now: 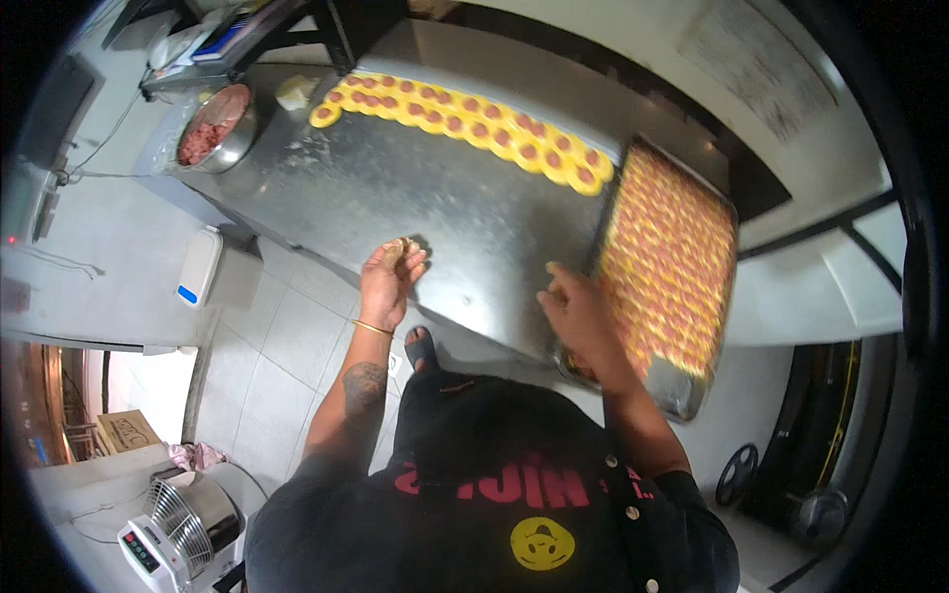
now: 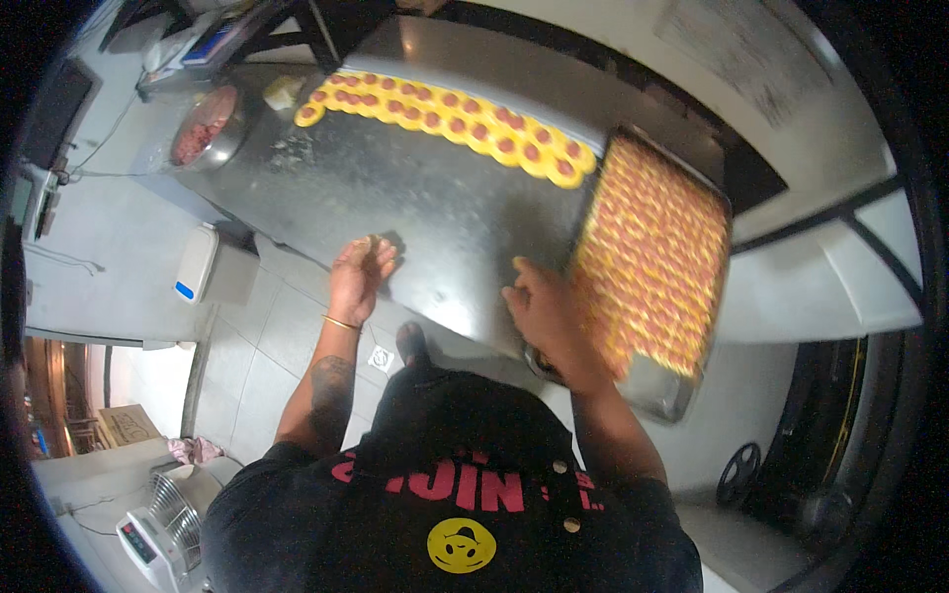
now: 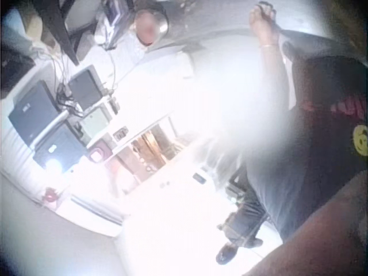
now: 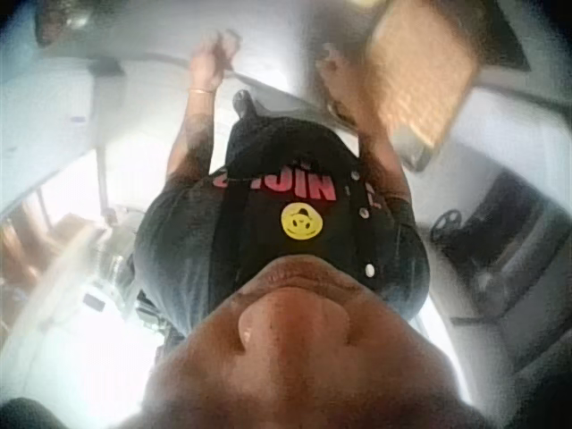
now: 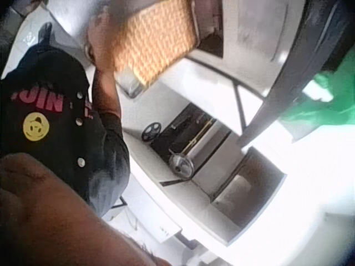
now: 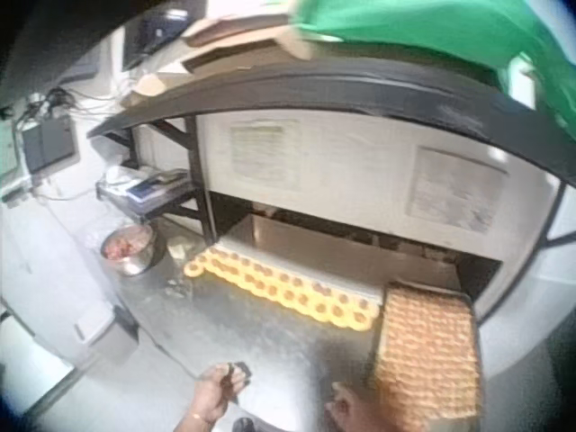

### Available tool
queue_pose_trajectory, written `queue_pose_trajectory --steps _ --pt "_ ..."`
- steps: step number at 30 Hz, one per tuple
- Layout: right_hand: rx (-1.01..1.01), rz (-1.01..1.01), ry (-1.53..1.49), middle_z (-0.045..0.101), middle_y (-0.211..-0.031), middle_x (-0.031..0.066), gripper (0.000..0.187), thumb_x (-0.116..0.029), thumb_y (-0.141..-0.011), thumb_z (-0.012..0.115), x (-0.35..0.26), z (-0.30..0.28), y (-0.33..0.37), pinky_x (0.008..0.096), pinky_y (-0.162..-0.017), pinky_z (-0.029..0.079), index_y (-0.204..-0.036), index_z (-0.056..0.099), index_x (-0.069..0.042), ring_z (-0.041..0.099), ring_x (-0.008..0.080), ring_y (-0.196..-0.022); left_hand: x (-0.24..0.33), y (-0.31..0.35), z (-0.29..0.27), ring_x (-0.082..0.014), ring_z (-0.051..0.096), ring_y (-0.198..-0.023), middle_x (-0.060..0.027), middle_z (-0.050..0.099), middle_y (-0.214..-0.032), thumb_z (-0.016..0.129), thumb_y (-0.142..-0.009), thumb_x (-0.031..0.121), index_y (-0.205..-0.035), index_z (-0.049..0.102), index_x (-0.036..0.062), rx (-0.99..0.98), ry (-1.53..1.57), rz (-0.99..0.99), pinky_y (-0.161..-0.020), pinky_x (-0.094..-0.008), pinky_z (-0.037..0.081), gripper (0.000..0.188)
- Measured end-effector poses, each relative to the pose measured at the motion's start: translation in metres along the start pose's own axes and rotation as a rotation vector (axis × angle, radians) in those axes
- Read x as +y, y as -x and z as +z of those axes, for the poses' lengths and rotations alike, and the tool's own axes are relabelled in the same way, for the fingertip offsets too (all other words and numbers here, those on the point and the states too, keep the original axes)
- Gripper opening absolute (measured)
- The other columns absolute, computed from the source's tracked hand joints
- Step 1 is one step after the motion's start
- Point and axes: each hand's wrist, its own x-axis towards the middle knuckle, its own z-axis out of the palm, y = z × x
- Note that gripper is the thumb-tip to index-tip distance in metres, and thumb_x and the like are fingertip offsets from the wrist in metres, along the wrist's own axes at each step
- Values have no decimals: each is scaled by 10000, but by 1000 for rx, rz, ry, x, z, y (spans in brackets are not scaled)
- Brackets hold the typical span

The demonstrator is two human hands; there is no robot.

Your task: The person repeatedly picks a round yellow wrapper and a small portion of pink filling, folds the wrapper around the filling to form a small dumpling, and places it on a metal tray. The tray gradually fills with rows of finished dumplings.

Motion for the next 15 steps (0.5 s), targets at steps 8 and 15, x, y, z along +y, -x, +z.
queue_pose_trajectory --steps 8,15 --pt "-113 -481 380 608 -1342 272 398 -248 -1049 450 -153 230 -301 531 -1083 457 -1350 605 -37 583 444 -1251 65 -127 -97 -195 657 -940 -62 665 -1012 563 -1058 178 -1041 619 55 -40 303 20 -853 -325 536 137" --pt "-129 -449 645 664 -1189 250 322 -199 -1039 464 -242 288 -493 525 -985 511 -1223 651 -11 638 412 -1126 75 -139 -166 -177 701 -922 -48 720 -982 599 -1052 203 -1087 690 73 65 40 148 -806 -324 559 163"
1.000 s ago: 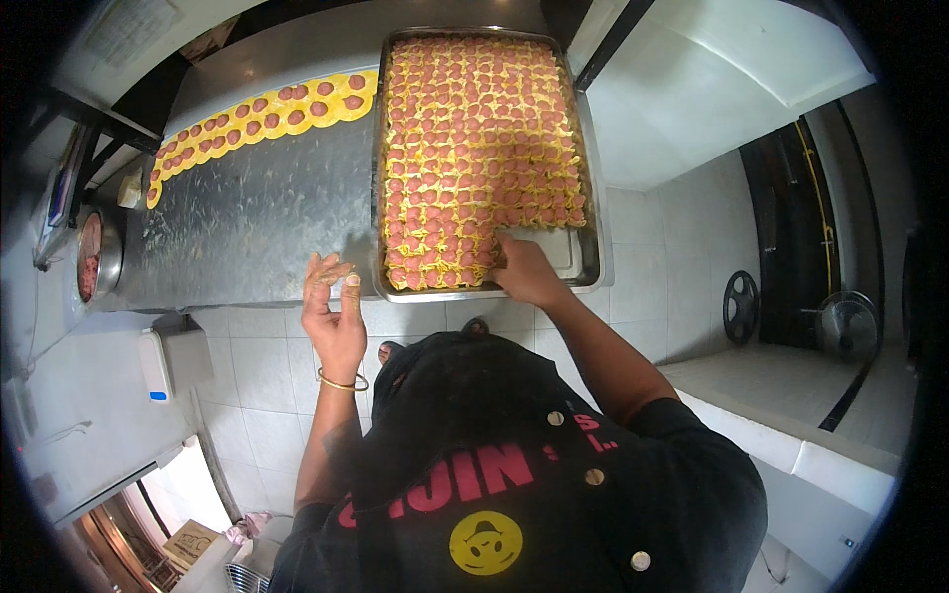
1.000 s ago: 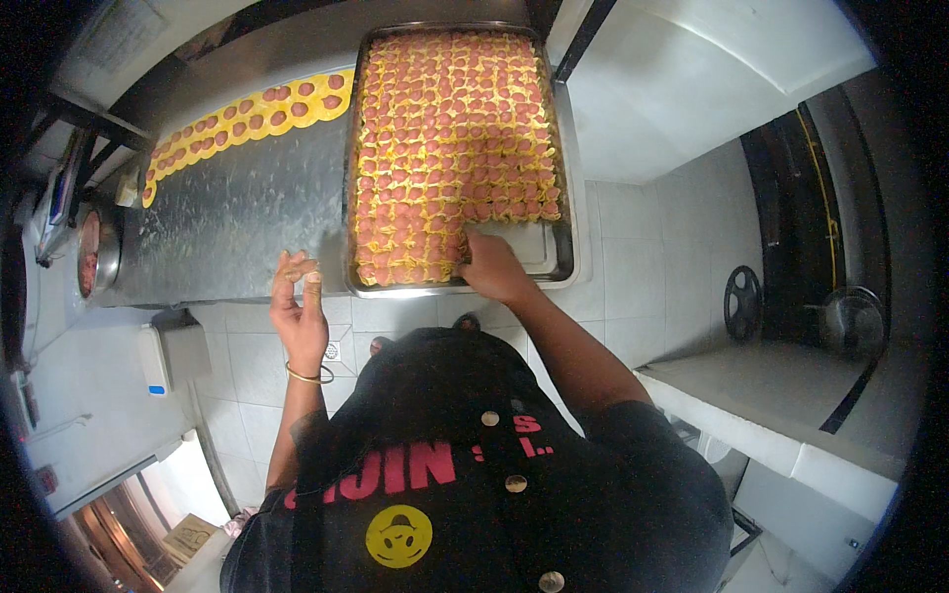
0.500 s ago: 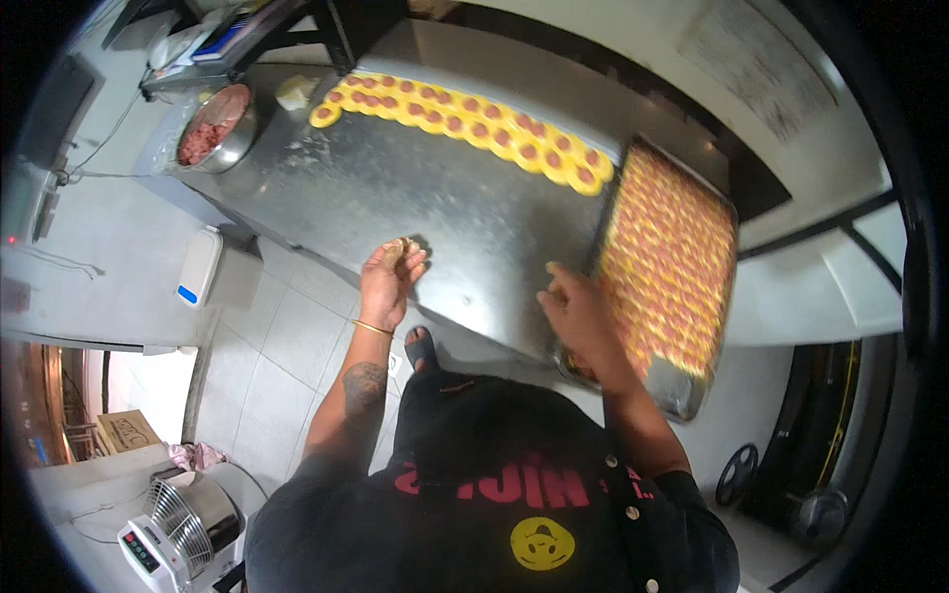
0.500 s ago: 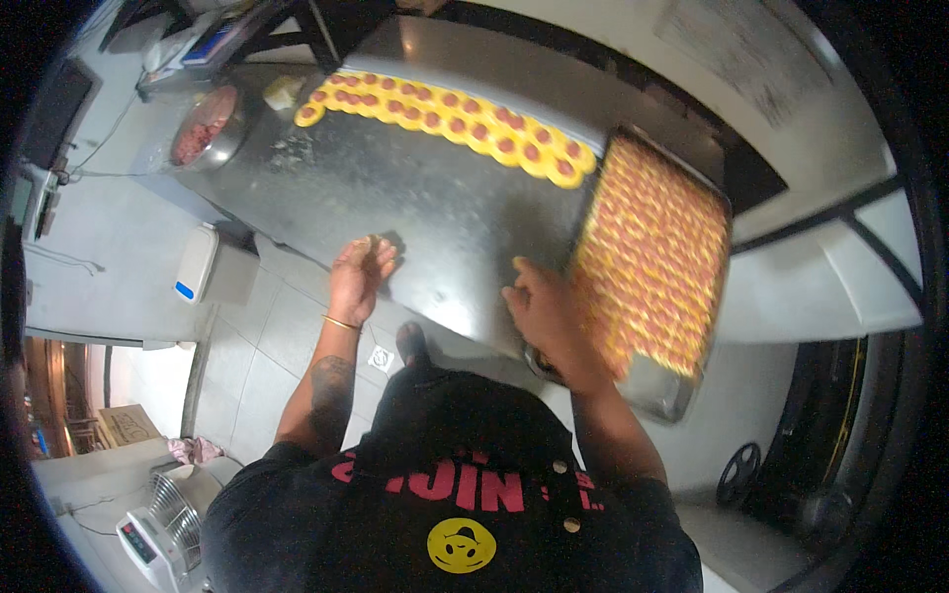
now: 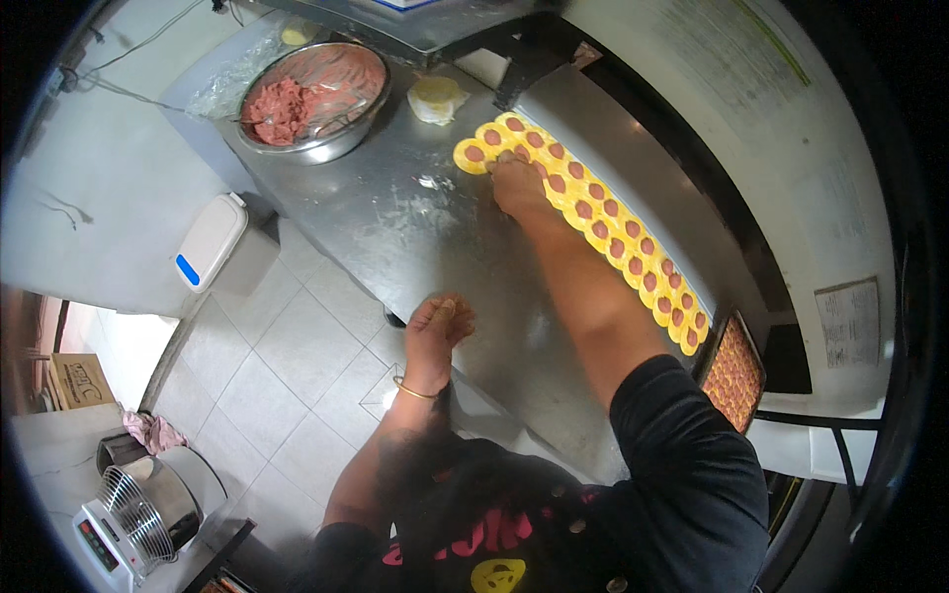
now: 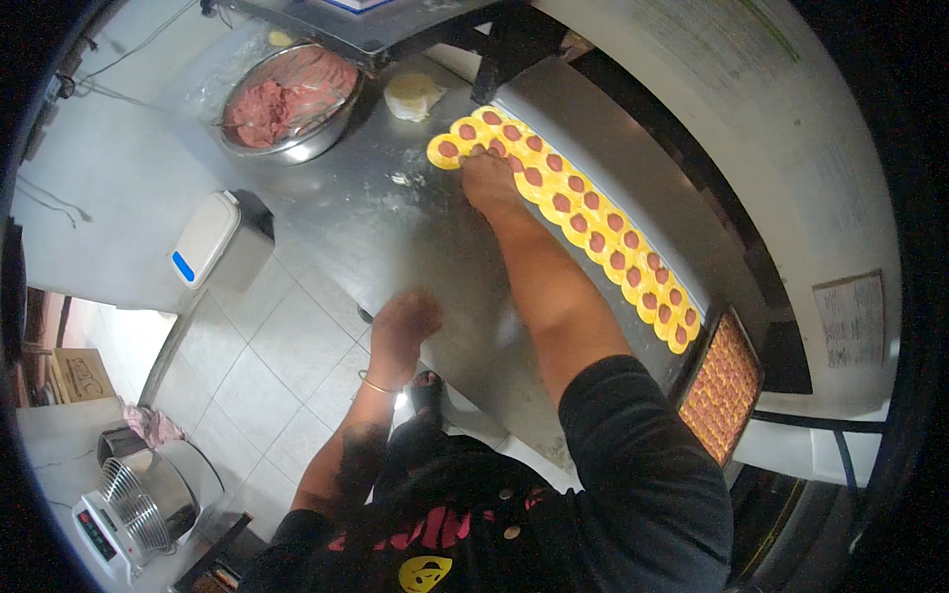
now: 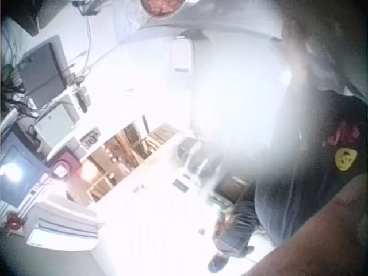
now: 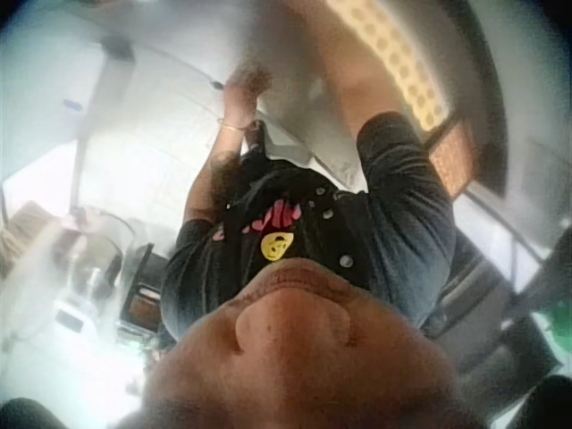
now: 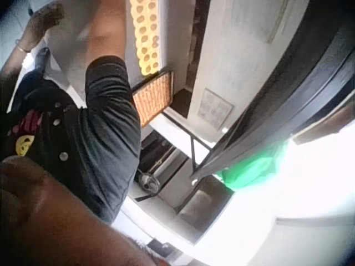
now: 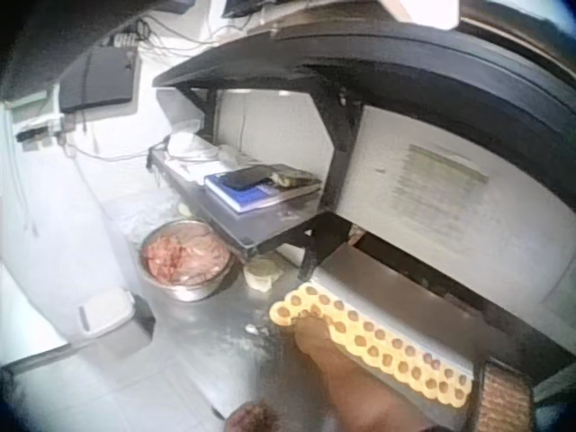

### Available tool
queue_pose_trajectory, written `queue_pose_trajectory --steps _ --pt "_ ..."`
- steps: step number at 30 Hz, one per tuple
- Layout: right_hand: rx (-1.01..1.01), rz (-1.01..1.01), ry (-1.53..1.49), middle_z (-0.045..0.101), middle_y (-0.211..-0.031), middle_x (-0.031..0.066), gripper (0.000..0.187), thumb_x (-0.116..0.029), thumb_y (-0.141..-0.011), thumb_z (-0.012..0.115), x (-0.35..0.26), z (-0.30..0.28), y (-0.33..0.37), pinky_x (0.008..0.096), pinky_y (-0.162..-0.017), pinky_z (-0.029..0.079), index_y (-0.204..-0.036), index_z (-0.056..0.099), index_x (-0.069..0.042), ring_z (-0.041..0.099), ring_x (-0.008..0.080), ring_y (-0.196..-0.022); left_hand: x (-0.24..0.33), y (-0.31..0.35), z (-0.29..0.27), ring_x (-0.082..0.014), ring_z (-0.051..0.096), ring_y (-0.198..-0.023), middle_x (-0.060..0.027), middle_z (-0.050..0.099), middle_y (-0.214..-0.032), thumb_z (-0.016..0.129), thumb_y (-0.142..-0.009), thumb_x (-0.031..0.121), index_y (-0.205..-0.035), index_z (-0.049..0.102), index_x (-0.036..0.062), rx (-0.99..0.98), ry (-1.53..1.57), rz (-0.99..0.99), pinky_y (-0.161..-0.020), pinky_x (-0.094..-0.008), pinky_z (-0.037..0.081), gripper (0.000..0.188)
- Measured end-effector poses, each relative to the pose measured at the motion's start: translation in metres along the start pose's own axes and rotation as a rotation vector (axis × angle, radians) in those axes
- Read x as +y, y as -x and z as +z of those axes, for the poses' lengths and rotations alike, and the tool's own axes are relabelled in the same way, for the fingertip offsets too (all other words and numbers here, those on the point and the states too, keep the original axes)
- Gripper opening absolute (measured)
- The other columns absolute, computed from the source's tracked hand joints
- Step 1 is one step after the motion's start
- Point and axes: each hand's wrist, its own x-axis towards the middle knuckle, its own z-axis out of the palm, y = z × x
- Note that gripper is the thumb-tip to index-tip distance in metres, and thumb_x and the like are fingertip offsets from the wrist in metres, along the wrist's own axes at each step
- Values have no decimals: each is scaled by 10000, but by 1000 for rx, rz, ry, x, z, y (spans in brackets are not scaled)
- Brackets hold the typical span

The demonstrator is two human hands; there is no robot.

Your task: The person repeatedly picks a round yellow wrapper and a small portion of pink filling, folds the wrapper around the filling to form a small dumpling, and places it on a metal tray. The tray gradually fills with rows of finished dumplings.

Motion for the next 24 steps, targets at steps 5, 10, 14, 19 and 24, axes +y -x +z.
queue_pose_trajectory --steps 5,10,14,19,24 --pt "84 -236 104 691 -1114 215 300 -160 -963 527 -15 12 35 497 -938 509 -1129 689 30 666 353 -1057 9 -16 9 -328 663 -1146 -131 698 -1172 563 -1043 178 -1263 623 19 -3 332 -231 -931 -473 554 279" --pt "97 -352 249 716 -1100 176 281 -173 -930 555 -40 4 145 467 -940 505 -1088 694 12 665 385 -1054 -20 -37 13 -355 664 -1097 -158 690 -1183 567 -1011 160 -1246 648 36 -267 -772 381 -892 -447 549 278" --pt "191 -229 76 720 -1050 167 270 -165 -893 584 -75 -27 250 459 -865 522 -1074 702 -5 681 361 -997 6 -3 36 -257 661 -1112 -125 652 -1249 479 -1072 122 -1347 568 10 -388 -985 300 -967 -388 544 311" --pt "245 60 -363 705 -957 159 251 -123 -931 618 -61 -67 363 389 -733 510 -1142 719 -32 664 291 -818 -9 54 63 -245 653 -1127 -117 651 -1245 444 -1101 154 -1325 575 6 -470 -512 174 -979 -379 540 300" --pt "514 538 -1183 695 -974 100 310 -125 -1005 633 -27 -49 475 335 -819 513 -1295 683 -26 649 198 -882 -11 133 136 -219 644 -1144 -108 641 -1270 421 -1125 205 -1354 552 15 -520 191 -307 -997 -377 538 325"
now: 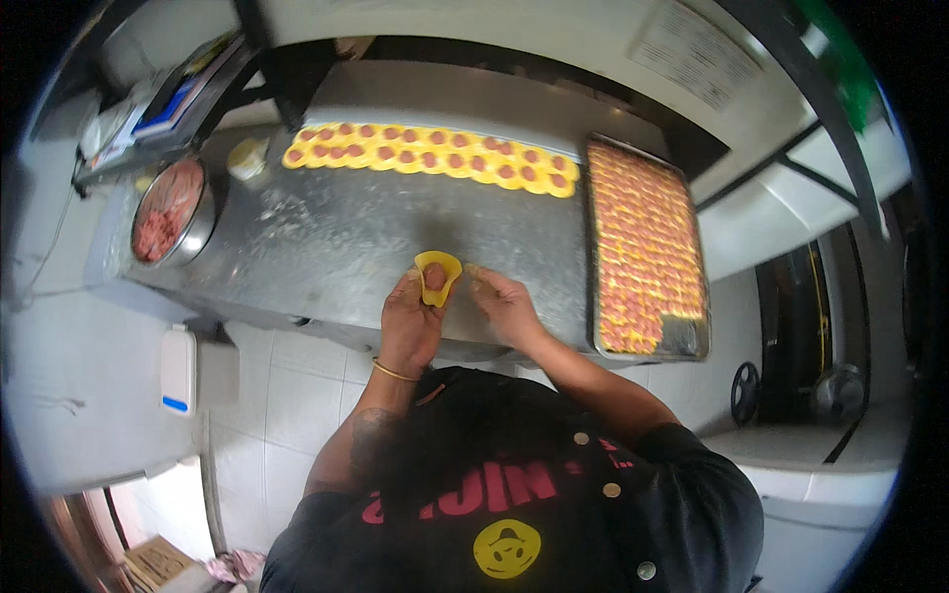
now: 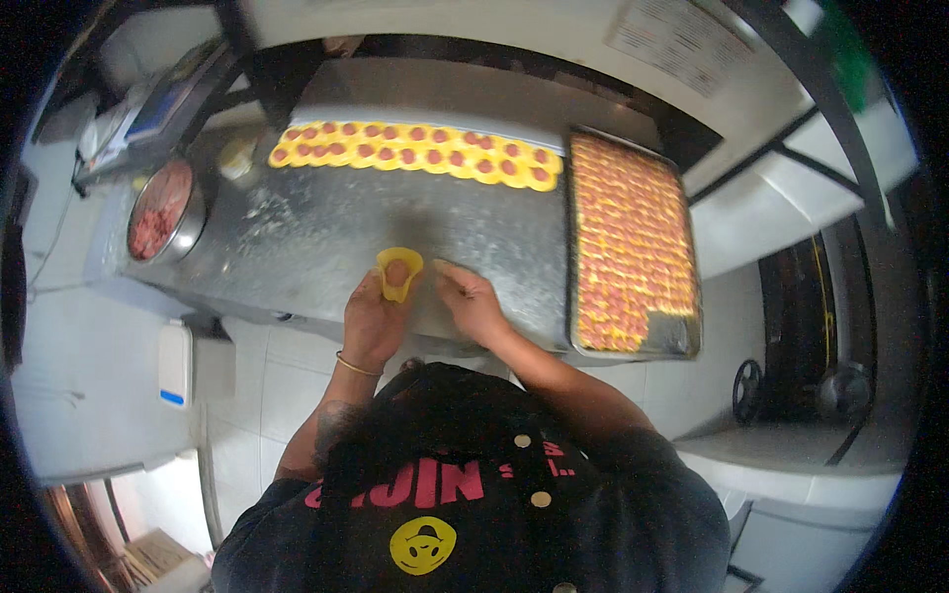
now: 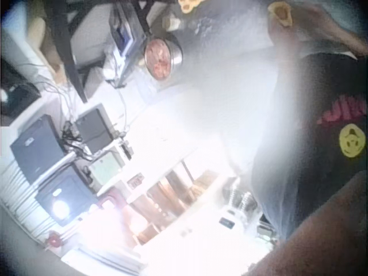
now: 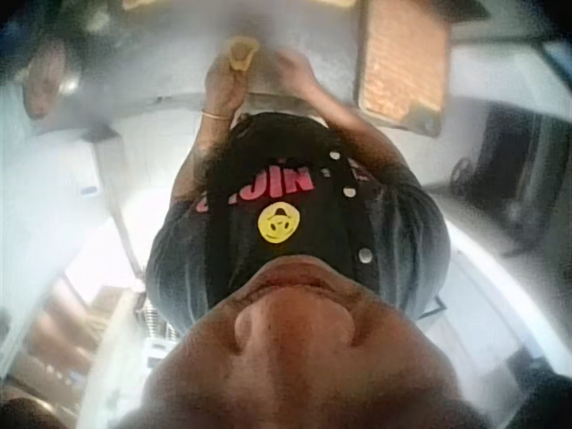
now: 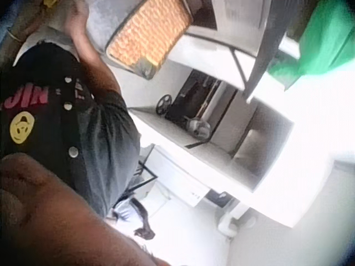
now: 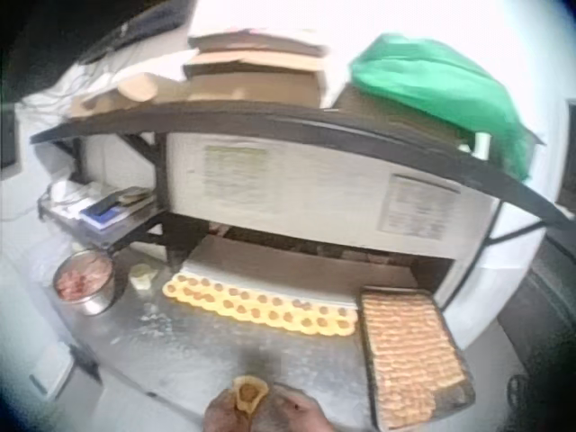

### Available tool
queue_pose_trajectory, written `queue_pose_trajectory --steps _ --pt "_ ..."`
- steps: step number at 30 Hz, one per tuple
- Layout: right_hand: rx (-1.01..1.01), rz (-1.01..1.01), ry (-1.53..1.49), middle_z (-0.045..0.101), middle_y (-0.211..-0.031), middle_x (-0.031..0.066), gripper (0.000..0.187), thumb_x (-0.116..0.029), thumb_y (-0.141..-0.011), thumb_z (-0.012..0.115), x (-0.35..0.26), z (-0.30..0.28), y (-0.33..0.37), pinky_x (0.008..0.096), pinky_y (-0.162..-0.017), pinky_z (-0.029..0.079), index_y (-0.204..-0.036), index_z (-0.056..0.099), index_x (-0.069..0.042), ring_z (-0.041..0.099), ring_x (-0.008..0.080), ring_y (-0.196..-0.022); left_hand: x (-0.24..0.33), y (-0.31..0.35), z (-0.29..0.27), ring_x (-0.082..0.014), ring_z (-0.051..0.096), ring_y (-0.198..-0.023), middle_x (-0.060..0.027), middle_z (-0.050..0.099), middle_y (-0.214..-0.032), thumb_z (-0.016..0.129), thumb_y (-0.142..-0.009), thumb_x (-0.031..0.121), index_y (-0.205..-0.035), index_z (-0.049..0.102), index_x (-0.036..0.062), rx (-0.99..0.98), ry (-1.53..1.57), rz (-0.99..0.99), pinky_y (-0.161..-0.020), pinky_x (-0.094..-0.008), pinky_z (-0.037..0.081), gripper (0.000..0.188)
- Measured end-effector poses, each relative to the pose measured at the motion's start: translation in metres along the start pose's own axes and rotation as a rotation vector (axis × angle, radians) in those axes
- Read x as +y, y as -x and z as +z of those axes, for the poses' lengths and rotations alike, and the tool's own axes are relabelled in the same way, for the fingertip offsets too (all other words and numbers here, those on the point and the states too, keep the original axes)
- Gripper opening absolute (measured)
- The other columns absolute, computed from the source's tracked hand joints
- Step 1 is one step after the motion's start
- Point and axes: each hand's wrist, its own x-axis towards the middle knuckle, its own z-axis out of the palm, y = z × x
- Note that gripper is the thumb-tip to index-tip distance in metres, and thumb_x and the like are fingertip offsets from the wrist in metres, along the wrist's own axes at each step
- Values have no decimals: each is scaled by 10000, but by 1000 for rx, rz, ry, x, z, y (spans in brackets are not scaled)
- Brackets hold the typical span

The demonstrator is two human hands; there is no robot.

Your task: The person repeatedly picks a round yellow wrapper and a small portion of pink filling, folds the wrapper around the filling to form a small dumpling, and places it on a metal tray. The tray gradually fills with rows of finished dumplings.

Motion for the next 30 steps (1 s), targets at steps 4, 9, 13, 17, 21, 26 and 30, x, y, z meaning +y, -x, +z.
queue_pose_trajectory --steps 4,9,13,17,21,26,30 --pt "118 -96 -167 684 -975 73 334 -186 -1008 662 -7 -57 49 333 -789 504 -1310 688 -45 625 148 -897 -55 29 84 -216 645 -1146 -97 641 -1261 432 -1126 194 -1357 541 35 -36 8 -59 -1006 -392 553 301" --pt "406 -381 -14 668 -953 67 255 -181 -993 658 11 -138 128 316 -729 479 -1181 713 -18 595 143 -821 -147 83 159 -219 664 -1094 -109 643 -1231 488 -1095 95 -1309 552 44 -40 -29 -135 -931 -370 595 229" --pt "480 -171 -166 666 -951 61 176 -124 -974 626 5 -196 185 314 -692 477 -1079 702 -7 588 127 -762 -199 115 184 -220 662 -1096 -110 668 -1199 519 -1069 56 -1246 598 15 -149 -262 -144 -968 -383 573 197" --pt "448 36 -600 679 -1006 55 175 -120 -996 633 2 -239 237 303 -752 515 -1091 698 12 621 134 -874 -227 151 216 -230 666 -1110 -107 681 -1206 551 -1060 69 -1226 627 11 -233 -430 -36 -982 -398 570 192" --pt "433 -143 -685 687 -1053 61 217 -106 -1006 645 -26 -241 287 304 -824 539 -1174 682 26 633 140 -937 -212 193 234 -243 666 -1138 -113 679 -1229 581 -1052 89 -1234 633 14 -265 -227 -128 -990 -404 576 204" --pt "409 -287 -158 687 -1013 43 221 -107 -995 660 -57 -251 323 281 -774 495 -1163 691 33 614 106 -899 -194 230 255 -255 659 -1163 -110 685 -1222 625 -1026 87 -1225 641 18 -298 -174 -210 -1031 -432 558 210" --pt "438 -315 -129 679 -951 32 203 -137 -1001 667 -60 -243 336 282 -701 475 -1122 702 21 600 92 -820 -185 237 237 -251 655 -1162 -106 686 -1225 675 -991 74 -1176 655 26 -457 -148 -303 -1052 -442 536 192"
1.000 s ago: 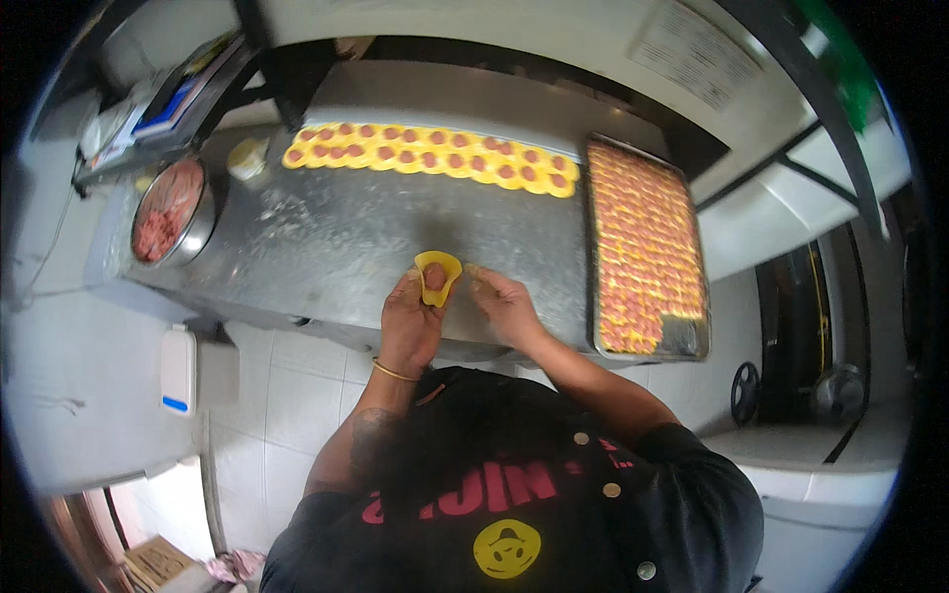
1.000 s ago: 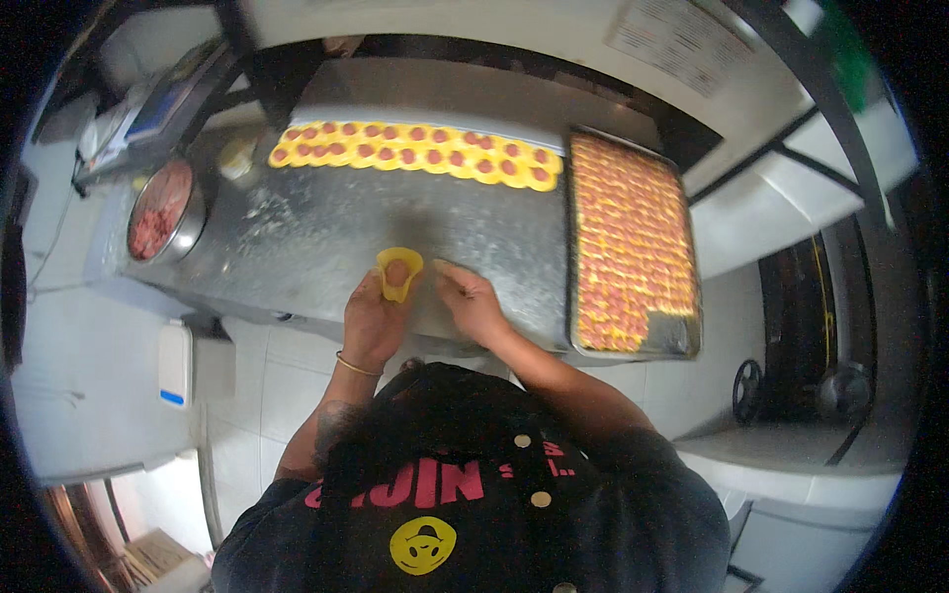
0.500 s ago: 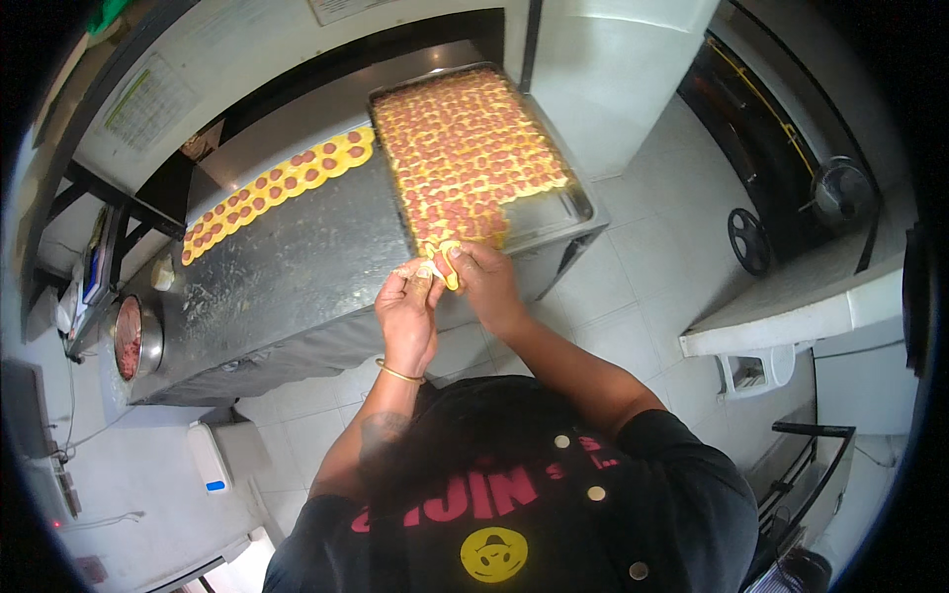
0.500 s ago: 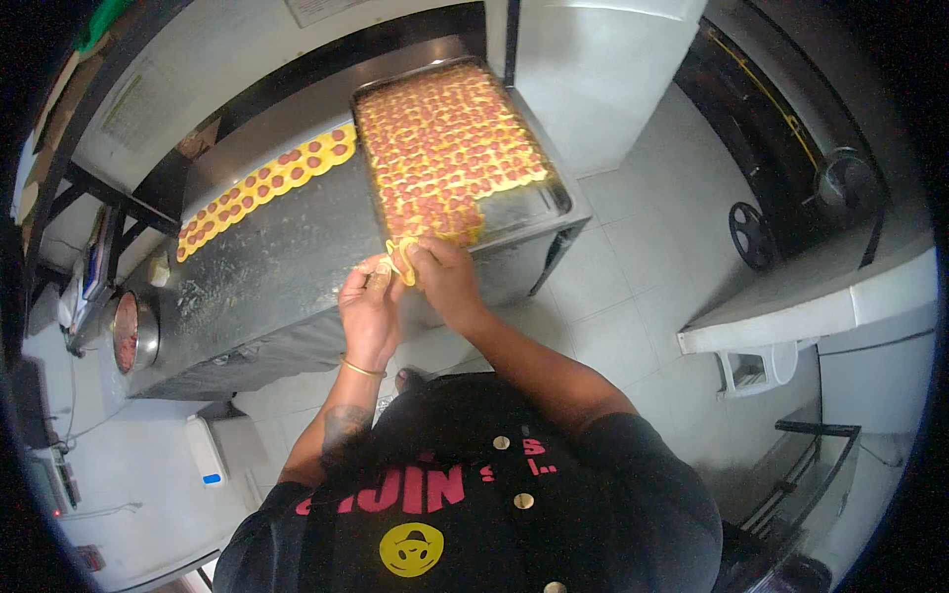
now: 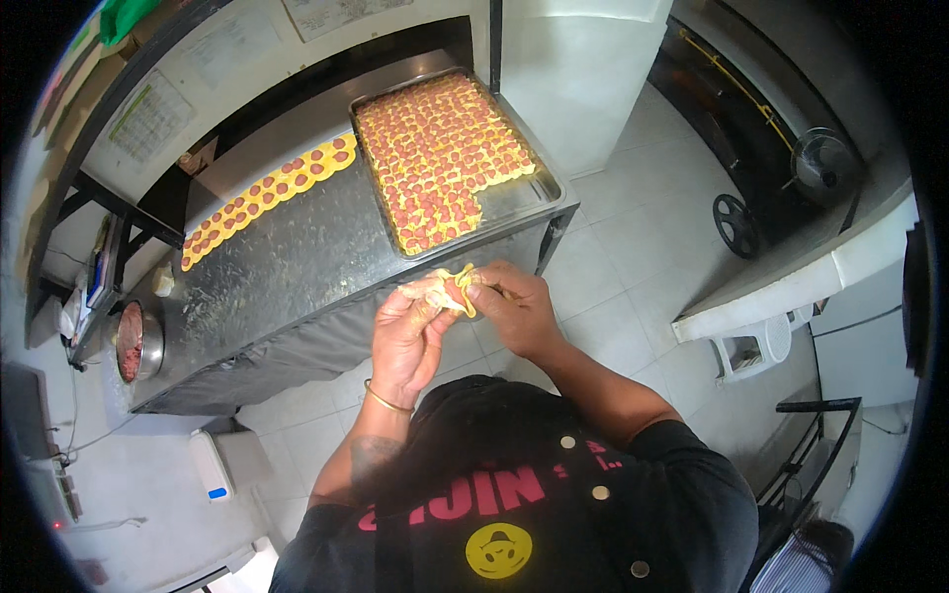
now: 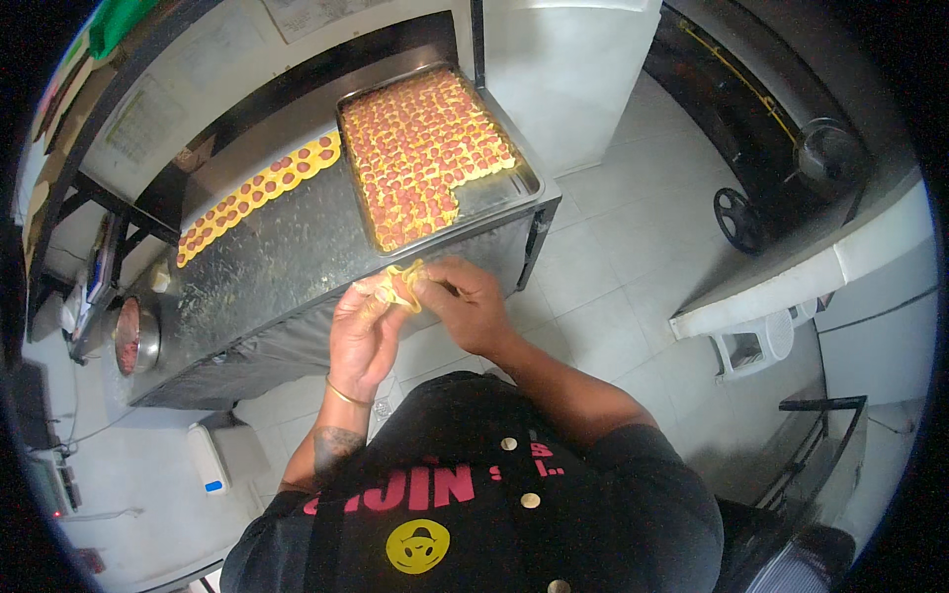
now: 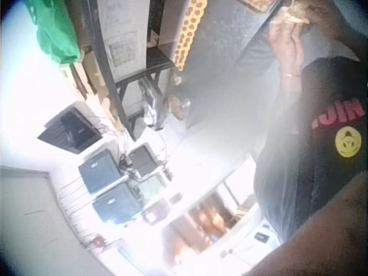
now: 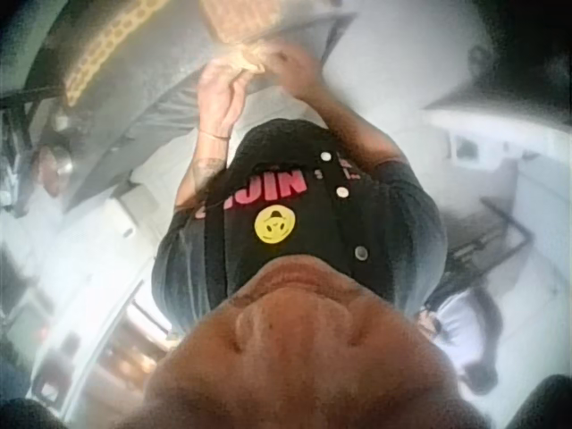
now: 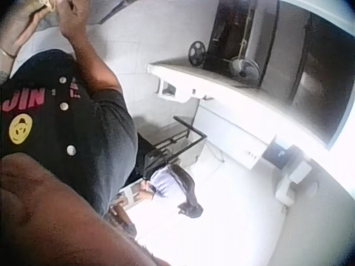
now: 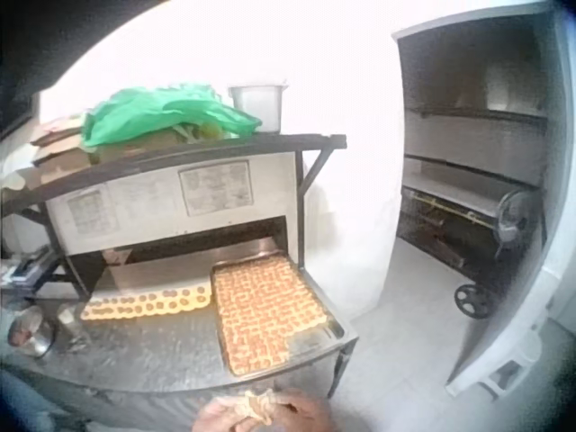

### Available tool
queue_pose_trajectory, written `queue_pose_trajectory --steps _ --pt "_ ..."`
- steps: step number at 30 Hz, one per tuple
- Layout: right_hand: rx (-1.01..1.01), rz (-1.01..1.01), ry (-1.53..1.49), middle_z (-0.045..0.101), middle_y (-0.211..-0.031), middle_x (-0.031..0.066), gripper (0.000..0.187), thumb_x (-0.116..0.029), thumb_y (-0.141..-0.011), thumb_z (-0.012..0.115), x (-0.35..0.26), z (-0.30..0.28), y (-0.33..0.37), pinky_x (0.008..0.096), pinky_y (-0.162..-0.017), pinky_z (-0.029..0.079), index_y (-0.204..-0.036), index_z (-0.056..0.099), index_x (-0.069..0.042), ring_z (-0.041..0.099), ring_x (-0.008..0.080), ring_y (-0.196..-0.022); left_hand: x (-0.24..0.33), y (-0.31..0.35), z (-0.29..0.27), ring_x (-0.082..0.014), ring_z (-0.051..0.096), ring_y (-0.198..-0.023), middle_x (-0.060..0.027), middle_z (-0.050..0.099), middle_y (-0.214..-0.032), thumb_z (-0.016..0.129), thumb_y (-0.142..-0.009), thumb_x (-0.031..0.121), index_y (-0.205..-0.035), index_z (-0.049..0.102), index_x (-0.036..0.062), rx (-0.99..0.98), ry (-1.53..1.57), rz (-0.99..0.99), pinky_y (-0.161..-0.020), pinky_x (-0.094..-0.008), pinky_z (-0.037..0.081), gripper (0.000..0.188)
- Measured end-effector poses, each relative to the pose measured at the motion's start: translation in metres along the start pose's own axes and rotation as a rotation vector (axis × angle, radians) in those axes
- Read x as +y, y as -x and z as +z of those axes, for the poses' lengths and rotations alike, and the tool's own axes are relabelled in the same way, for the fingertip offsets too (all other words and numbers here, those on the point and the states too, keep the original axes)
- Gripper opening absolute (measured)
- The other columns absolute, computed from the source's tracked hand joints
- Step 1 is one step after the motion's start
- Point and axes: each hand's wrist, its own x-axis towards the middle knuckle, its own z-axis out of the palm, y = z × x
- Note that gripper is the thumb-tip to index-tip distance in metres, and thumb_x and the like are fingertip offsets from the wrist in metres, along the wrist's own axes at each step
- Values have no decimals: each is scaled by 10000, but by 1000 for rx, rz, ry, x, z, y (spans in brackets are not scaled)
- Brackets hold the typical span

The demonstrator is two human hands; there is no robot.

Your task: The person repeatedly picks a round yellow wrapper and a small portion of pink filling, folds the wrapper around the filling to form a small dumpling, and places it on a metal tray. The tray gradually fills with rows of finished dumplings.

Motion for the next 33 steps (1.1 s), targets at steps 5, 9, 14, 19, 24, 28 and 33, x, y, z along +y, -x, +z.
queue_pose_trajectory --steps 5,9,14,19,24,28,33 --pt "93 329 -376 667 -893 16 148 -125 -990 689 -36 35 -3 258 -666 477 -1082 714 -11 587 75 -743 12 14 -15 -247 681 -1137 -121 688 -1249 647 -1000 17 -1125 682 40 -99 -21 118 -1002 -429 569 131" --pt "57 201 -61 675 -889 10 123 -65 -955 725 -42 52 27 255 -696 508 -1063 694 -14 608 70 -766 29 35 -26 -243 673 -1148 -129 671 -1278 660 -996 23 -1080 667 42 -69 -24 164 -1001 -415 567 87" --pt "80 40 93 697 -889 30 109 -58 -937 744 -47 83 42 276 -694 529 -1014 676 -21 635 80 -784 36 64 -42 -251 658 -1165 -151 659 -1291 654 -993 -4 -1081 662 22 -118 -143 266 -1022 -407 551 91" --pt "224 -270 317 641 -825 7 147 -45 -924 747 -51 103 61 271 -643 483 -1039 659 -19 584 86 -732 36 76 -34 -251 658 -1164 -164 656 -1291 642 -988 -38 -1085 654 -17 -74 -206 379 -1029 -407 547 99" --pt "87 -307 692 650 -916 27 502 -59 -826 833 -74 100 70 276 -713 498 -1258 584 -1 593 111 -768 42 85 -31 -247 666 -1146 -164 667 -1265 622 -1001 -31 -1105 654 -36 -66 -155 362 -1010 -382 553 108" --pt "146 -235 451 710 -1004 73 677 -197 -777 893 -87 104 64 320 -803 536 -1340 564 -15 672 163 -886 44 85 -31 -213 678 -1099 -131 683 -1238 622 -1023 64 -1154 652 -10 -175 -73 210 -969 -348 555 153" --pt "170 53 83 718 -1043 82 640 -184 -809 860 -69 138 43 313 -901 538 -1335 564 28 659 133 -976 20 80 -36 -192 661 -1122 -85 681 -1248 592 -1055 171 -1278 632 12 -160 84 12 -1019 -364 519 277"
